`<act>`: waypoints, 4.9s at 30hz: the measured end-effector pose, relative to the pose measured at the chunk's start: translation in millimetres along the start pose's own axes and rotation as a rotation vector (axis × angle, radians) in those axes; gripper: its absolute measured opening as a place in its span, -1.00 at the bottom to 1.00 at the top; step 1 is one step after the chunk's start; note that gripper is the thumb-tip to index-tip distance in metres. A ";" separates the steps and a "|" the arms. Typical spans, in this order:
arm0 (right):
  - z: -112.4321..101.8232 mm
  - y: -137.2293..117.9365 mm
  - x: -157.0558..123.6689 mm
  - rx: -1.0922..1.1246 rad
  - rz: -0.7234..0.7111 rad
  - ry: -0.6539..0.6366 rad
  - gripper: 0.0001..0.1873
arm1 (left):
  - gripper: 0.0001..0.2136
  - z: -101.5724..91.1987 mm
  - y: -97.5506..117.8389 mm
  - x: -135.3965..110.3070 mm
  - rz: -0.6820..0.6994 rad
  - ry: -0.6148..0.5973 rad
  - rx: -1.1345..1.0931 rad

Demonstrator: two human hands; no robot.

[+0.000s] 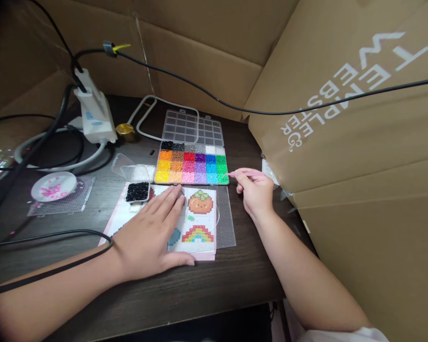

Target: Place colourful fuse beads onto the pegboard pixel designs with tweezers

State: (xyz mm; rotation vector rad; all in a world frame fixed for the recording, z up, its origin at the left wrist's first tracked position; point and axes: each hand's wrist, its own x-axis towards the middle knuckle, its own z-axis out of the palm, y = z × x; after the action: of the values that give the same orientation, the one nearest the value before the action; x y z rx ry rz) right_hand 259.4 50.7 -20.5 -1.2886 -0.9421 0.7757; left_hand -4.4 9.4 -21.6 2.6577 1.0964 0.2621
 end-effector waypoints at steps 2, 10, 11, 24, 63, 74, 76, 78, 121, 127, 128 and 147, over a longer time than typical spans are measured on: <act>0.2 0.2 0.0 0.000 0.008 0.006 -0.80 | 0.18 -0.6 0.1 0.2 0.003 -0.004 0.002; 0.4 -2.1 -0.2 0.062 0.048 0.058 -0.75 | 0.18 -1.3 0.1 0.1 0.002 0.003 -0.012; 0.4 -2.2 -0.3 0.071 0.048 0.067 -0.74 | 0.18 -1.5 0.2 0.1 0.003 0.000 -0.009; 1.7 -19.1 -30.8 -0.206 -0.127 -0.494 -0.90 | 0.17 0.5 -0.2 -0.1 0.015 0.008 -0.025; 9.1 -18.9 -45.7 -0.191 -0.123 -0.696 -0.89 | 0.17 -1.2 1.2 0.0 0.011 -0.051 0.062; 5.9 -16.6 -38.0 -0.126 -0.038 -0.511 -0.95 | 0.17 -0.4 0.6 -0.1 0.005 -0.024 0.033; 7.0 -15.4 -30.0 -0.056 -0.067 -0.349 -0.93 | 0.16 -0.2 0.7 -0.5 0.004 -0.024 0.036; 8.2 -13.3 -20.7 0.045 -0.065 -0.197 -0.91 | 0.15 0.4 0.4 -0.7 0.003 -0.010 0.032; 9.8 -19.1 -45.0 -0.223 -0.102 -0.700 -0.93 | 0.17 -3.9 3.5 1.8 -0.004 -0.064 0.057; 11.2 -21.2 -45.5 -0.223 -0.122 -0.698 -0.95 | 0.14 -1.6 1.7 0.7 -0.008 -0.031 0.016; 11.2 -21.3 -45.5 -0.222 -0.124 -0.699 -0.95 | 0.13 -1.5 1.4 0.5 -0.006 -0.027 0.007; 9.9 -19.3 -45.1 -0.203 -0.045 -0.675 -0.93 | 0.15 -2.3 2.3 1.2 -0.009 -0.045 0.022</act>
State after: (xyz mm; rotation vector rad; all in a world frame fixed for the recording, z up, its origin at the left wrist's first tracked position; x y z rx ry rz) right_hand 230.4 12.2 -7.4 -1.1844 -1.6162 1.1325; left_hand -2.6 9.1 -18.6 2.6641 1.1034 0.1887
